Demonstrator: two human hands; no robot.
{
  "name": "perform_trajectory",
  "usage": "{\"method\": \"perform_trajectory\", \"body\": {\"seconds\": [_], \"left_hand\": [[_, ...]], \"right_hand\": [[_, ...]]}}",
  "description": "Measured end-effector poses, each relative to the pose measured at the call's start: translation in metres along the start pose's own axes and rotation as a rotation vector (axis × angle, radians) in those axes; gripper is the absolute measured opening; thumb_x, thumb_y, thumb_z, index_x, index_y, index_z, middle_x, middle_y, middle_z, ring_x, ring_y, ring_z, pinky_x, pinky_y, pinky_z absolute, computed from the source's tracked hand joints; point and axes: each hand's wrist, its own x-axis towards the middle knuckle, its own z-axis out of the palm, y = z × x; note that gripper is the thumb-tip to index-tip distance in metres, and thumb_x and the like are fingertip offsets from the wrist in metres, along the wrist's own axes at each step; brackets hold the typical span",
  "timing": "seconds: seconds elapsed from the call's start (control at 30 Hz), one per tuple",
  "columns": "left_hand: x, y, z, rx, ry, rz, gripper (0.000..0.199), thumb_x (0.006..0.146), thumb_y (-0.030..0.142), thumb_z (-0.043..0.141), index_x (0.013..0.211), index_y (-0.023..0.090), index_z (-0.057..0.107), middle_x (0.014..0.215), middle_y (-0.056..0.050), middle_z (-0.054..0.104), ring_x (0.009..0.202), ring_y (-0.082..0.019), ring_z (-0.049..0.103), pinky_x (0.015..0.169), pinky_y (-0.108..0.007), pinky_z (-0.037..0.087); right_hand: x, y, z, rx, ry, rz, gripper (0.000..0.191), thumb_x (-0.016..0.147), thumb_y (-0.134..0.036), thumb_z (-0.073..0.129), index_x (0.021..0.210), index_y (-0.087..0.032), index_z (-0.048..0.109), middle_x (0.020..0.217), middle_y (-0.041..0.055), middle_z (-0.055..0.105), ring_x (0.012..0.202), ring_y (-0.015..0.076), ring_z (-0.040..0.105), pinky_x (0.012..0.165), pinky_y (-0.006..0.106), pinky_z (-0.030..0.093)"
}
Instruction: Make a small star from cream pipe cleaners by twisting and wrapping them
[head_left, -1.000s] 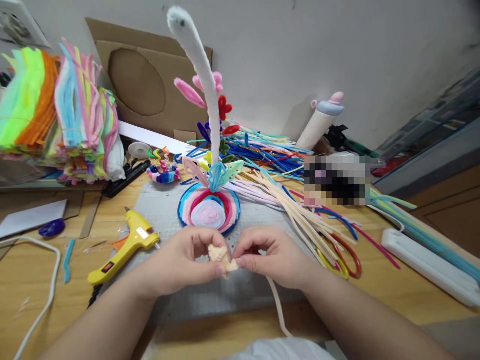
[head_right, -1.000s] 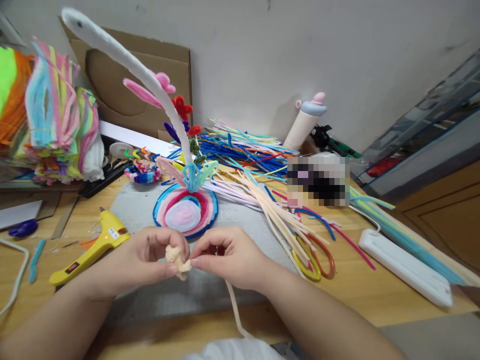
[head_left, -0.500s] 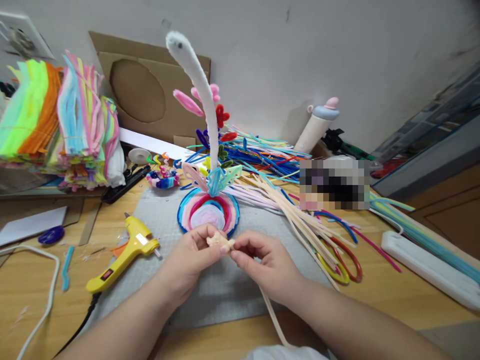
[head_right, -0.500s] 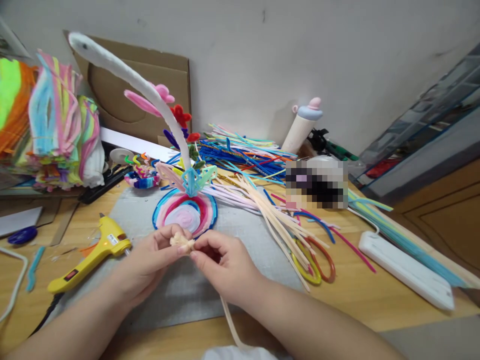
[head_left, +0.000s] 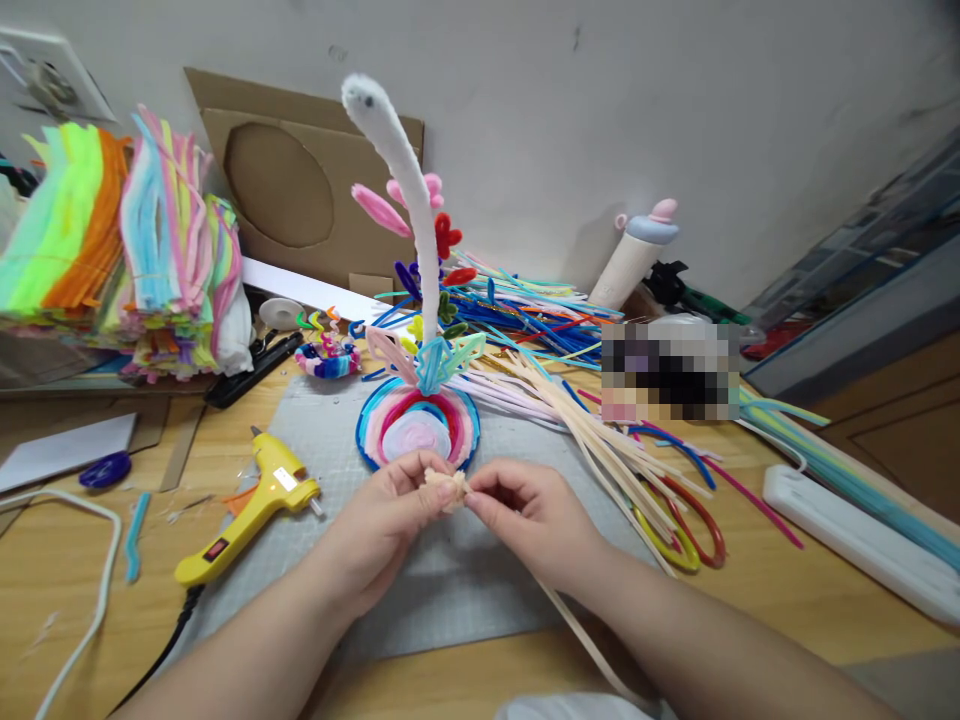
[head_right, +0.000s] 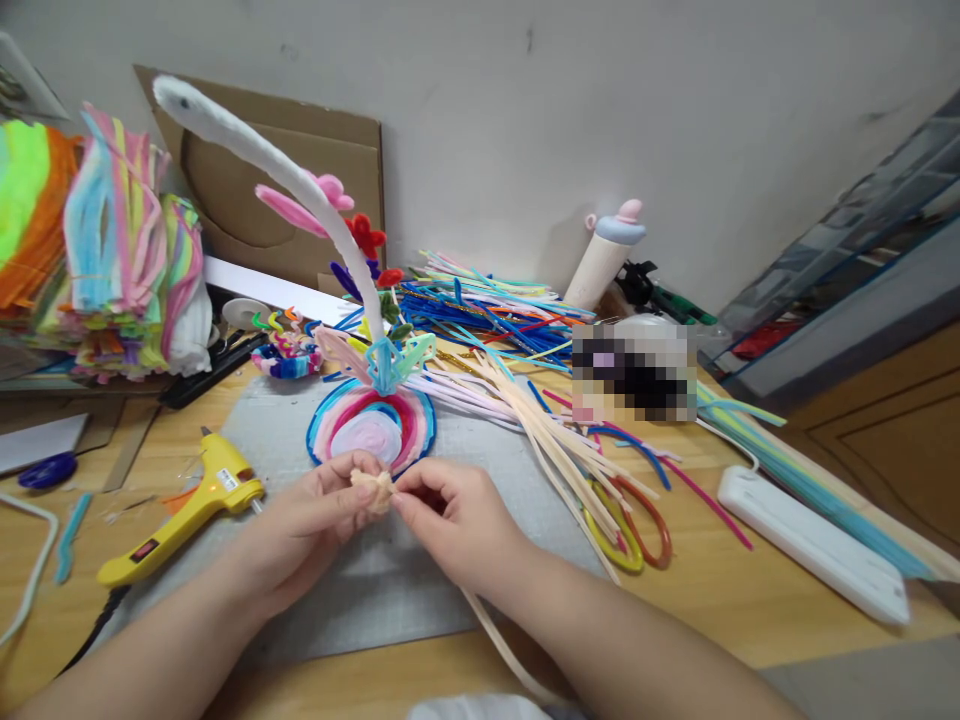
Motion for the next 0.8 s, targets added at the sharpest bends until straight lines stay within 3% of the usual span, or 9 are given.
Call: {"method": "perform_trajectory", "body": {"seconds": [0.17, 0.37, 0.5, 0.7, 0.8], "left_hand": [[-0.001, 0.002, 0.001, 0.294, 0.028, 0.078, 0.017, 0.067, 0.022, 0.074, 0.078, 0.014, 0.063, 0.067, 0.002, 0.059, 0.060, -0.009, 0.049, 0.056, -0.018, 0.039], [0.001, 0.005, -0.002, 0.001, 0.030, -0.015, 0.014, 0.069, 0.018, 0.072, 0.077, 0.014, 0.061, 0.070, 0.000, 0.063, 0.061, -0.009, 0.055, 0.057, -0.019, 0.046], [0.003, 0.005, -0.002, -0.087, 0.009, -0.050, 0.012, 0.071, 0.015, 0.071, 0.079, 0.013, 0.061, 0.070, 0.000, 0.063, 0.060, -0.007, 0.056, 0.060, -0.017, 0.049], [0.001, 0.000, 0.002, -0.072, 0.122, 0.019, 0.017, 0.067, 0.015, 0.074, 0.078, 0.013, 0.061, 0.075, -0.002, 0.067, 0.066, -0.009, 0.060, 0.062, -0.019, 0.052], [0.001, -0.001, 0.004, -0.077, 0.147, 0.033, 0.018, 0.066, 0.016, 0.075, 0.076, 0.013, 0.061, 0.073, -0.001, 0.067, 0.065, -0.009, 0.060, 0.062, -0.019, 0.052]], "right_hand": [[0.003, -0.002, -0.004, 0.184, -0.066, 0.154, 0.016, 0.077, -0.030, 0.062, 0.074, -0.014, 0.062, 0.068, 0.0000, 0.059, 0.061, 0.0102, 0.051, 0.057, 0.022, 0.039], [0.007, -0.004, -0.011, 0.601, -0.133, 0.371, 0.026, 0.071, -0.036, 0.070, 0.079, -0.014, 0.057, 0.053, -0.0060, 0.049, 0.039, 0.0031, 0.035, 0.037, 0.016, 0.025], [0.007, -0.002, -0.010, 0.541, -0.086, 0.302, 0.022, 0.072, -0.032, 0.069, 0.076, -0.014, 0.056, 0.052, -0.0064, 0.048, 0.041, 0.0037, 0.036, 0.038, 0.017, 0.026], [0.004, -0.002, -0.001, 0.400, -0.015, 0.215, 0.020, 0.076, -0.030, 0.063, 0.089, -0.015, 0.060, 0.058, -0.0052, 0.049, 0.049, 0.0059, 0.041, 0.044, 0.018, 0.030], [0.004, -0.001, 0.002, 0.374, 0.014, 0.197, 0.020, 0.074, -0.031, 0.065, 0.086, -0.015, 0.061, 0.058, -0.0047, 0.050, 0.050, 0.0067, 0.042, 0.047, 0.019, 0.032]]}}
